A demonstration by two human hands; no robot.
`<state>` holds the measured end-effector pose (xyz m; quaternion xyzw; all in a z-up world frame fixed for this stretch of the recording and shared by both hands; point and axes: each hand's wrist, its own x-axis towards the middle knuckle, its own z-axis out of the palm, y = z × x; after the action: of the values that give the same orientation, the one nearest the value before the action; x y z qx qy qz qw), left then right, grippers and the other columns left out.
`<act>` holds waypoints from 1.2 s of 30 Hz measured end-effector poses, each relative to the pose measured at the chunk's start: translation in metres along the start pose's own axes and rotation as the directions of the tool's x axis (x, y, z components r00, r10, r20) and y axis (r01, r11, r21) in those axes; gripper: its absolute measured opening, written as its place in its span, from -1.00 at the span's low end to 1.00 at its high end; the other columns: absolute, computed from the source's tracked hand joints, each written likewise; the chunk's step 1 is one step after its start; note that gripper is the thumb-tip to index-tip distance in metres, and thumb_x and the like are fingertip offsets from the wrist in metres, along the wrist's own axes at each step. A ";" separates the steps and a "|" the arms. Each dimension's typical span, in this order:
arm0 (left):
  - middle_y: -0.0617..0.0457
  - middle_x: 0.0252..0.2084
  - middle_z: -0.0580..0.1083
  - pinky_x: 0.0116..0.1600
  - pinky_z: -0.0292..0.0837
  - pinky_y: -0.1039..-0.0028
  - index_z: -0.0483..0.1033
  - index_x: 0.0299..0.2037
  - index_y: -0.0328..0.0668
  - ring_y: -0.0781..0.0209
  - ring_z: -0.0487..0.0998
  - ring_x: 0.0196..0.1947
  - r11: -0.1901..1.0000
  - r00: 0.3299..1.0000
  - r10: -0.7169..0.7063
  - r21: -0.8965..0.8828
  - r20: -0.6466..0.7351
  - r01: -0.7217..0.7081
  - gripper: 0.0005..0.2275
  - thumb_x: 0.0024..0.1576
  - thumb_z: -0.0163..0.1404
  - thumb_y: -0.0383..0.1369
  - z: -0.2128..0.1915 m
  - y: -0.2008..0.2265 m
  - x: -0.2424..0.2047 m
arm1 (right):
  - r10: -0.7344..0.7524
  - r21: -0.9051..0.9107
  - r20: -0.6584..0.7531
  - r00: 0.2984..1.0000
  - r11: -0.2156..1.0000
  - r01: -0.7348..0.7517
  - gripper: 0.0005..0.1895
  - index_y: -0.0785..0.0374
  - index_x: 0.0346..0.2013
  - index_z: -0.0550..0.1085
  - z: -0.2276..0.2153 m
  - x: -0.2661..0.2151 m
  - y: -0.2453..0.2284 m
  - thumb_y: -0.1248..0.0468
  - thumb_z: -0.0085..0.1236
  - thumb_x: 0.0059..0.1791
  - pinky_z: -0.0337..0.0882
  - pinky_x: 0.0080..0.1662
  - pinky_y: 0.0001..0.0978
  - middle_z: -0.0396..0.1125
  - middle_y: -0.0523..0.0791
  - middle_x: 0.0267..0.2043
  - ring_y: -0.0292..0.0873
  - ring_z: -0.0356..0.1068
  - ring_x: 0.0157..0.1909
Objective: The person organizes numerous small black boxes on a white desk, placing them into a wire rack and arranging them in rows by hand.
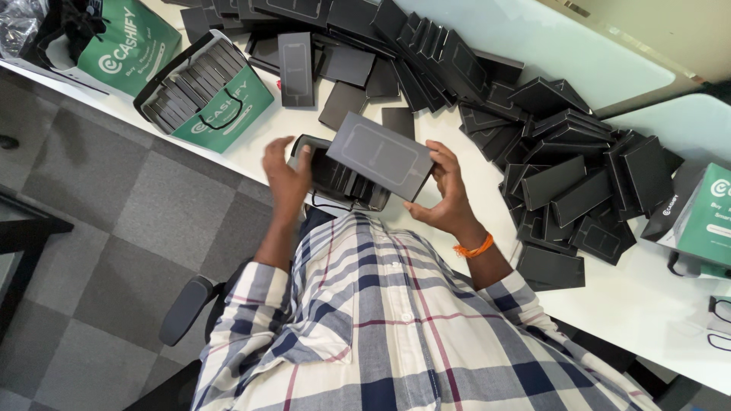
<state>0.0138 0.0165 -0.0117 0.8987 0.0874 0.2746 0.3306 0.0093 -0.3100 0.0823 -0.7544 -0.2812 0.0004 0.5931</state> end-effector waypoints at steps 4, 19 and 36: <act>-0.42 0.07 0.47 0.12 0.37 0.03 0.41 0.20 -0.38 -0.35 0.49 0.07 0.991 0.972 -0.125 0.076 0.200 0.112 -0.45 0.06 0.31 -0.30 0.006 -0.048 -0.007 | 0.017 0.026 -0.009 1.000 1.000 -0.017 0.04 0.12 0.46 -0.02 -0.005 -0.001 0.000 0.34 0.43 -0.17 0.29 0.49 -0.09 -0.13 0.07 0.54 0.04 0.16 0.51; -0.28 0.08 0.54 0.23 0.40 0.26 0.40 0.29 -0.09 -0.16 0.54 0.19 0.826 0.617 -0.400 -0.025 0.678 0.563 -0.47 0.04 -0.11 -0.53 0.041 -0.073 -0.049 | 0.067 -0.017 0.041 0.997 0.998 -0.066 0.08 0.13 0.48 -0.03 -0.009 -0.008 -0.009 0.40 0.41 -0.20 0.28 0.50 -0.07 -0.11 0.08 0.54 0.06 0.16 0.52; -0.25 -0.02 0.57 0.06 0.45 0.34 0.31 0.34 -0.14 -0.02 0.60 -0.03 0.752 0.396 -0.406 0.055 0.824 0.657 -0.42 0.02 0.01 -0.55 0.038 -0.014 -0.064 | 0.421 -0.499 0.315 0.850 0.836 -0.229 -0.04 0.31 0.37 0.14 0.050 0.030 0.036 0.17 0.43 -0.21 0.34 0.27 -0.11 -0.04 0.09 0.50 0.18 0.19 0.39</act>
<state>-0.0183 -0.0153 -0.0731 0.7874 0.1759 -0.2683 0.5263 0.0326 -0.2574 0.0454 -0.8889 -0.2570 0.1986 0.3230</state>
